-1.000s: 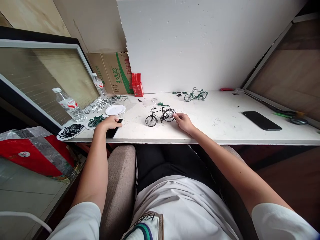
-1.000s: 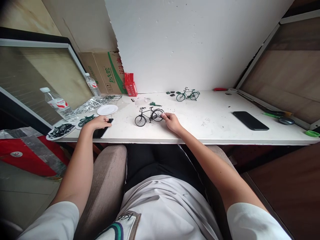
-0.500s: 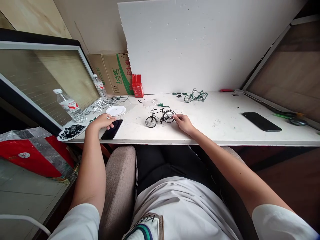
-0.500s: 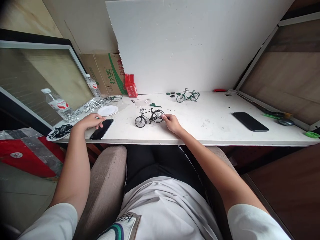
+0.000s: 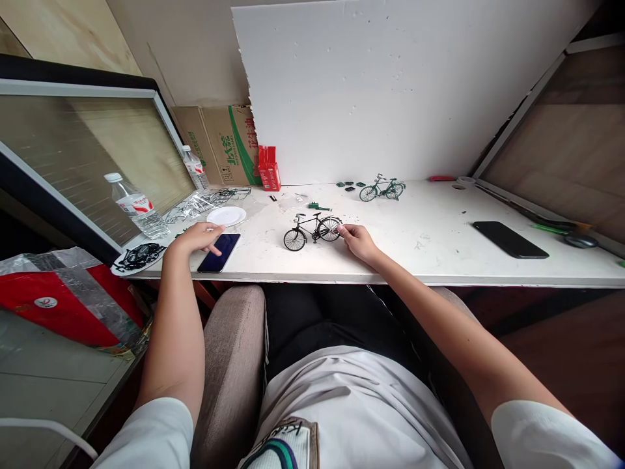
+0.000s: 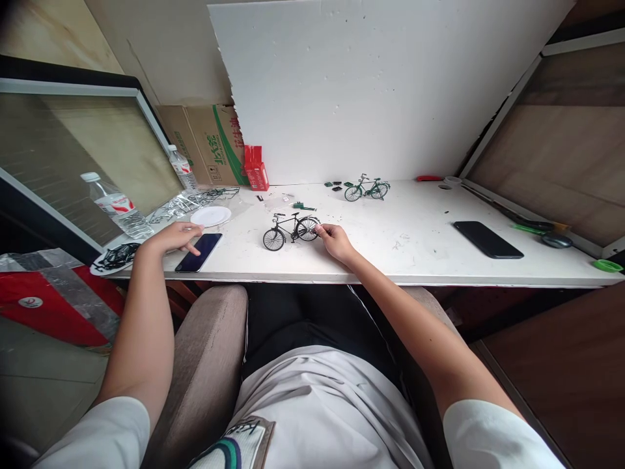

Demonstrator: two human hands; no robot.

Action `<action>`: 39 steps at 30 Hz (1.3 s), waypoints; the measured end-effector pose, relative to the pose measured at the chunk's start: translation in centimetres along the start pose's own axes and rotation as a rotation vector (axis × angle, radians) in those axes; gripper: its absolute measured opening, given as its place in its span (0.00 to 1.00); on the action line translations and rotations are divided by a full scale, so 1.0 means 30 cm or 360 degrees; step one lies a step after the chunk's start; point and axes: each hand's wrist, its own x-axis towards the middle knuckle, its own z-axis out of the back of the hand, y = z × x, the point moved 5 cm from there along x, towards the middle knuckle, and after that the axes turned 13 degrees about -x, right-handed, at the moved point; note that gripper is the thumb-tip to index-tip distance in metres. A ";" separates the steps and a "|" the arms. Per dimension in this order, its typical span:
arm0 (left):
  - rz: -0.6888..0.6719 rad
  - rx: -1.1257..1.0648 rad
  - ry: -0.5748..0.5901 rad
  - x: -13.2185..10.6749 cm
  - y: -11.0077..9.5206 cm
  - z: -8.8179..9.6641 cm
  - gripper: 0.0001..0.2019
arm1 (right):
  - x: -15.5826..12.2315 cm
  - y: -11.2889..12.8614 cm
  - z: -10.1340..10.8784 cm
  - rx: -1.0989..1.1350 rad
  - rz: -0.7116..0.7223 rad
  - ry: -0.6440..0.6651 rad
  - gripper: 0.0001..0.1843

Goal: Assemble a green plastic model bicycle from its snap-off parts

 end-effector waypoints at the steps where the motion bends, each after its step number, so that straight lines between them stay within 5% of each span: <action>1: -0.0039 -0.0022 -0.0009 0.001 -0.006 -0.001 0.26 | 0.000 0.000 0.000 -0.0003 -0.0005 0.0000 0.38; 12: -0.0027 0.0149 0.0009 -0.018 -0.045 0.011 0.28 | 0.000 0.000 0.002 -0.0038 0.0013 -0.0003 0.38; 17: -0.0293 -0.0021 -0.0120 0.005 -0.080 -0.025 0.27 | 0.000 -0.002 0.002 -0.0044 0.0045 -0.0004 0.37; 21: -0.0579 -0.0220 0.0012 0.009 -0.145 -0.147 0.31 | -0.001 -0.005 0.000 -0.0016 0.0070 0.0004 0.35; 25: -0.0779 -0.0450 0.0192 -0.009 -0.213 -0.343 0.32 | 0.000 -0.016 -0.004 0.0056 0.0076 0.0012 0.34; 30: -0.0748 -0.0809 0.0527 -0.046 -0.242 -0.567 0.34 | -0.001 -0.017 -0.007 0.0154 0.0095 0.0014 0.33; 34: -0.0629 -0.1110 0.0783 -0.103 -0.261 -0.653 0.32 | -0.006 -0.005 -0.008 0.0157 0.0089 0.0055 0.33; 39: -0.0504 -0.1153 0.0779 -0.146 -0.271 -0.693 0.33 | -0.010 0.013 -0.008 0.0125 0.0120 0.0077 0.34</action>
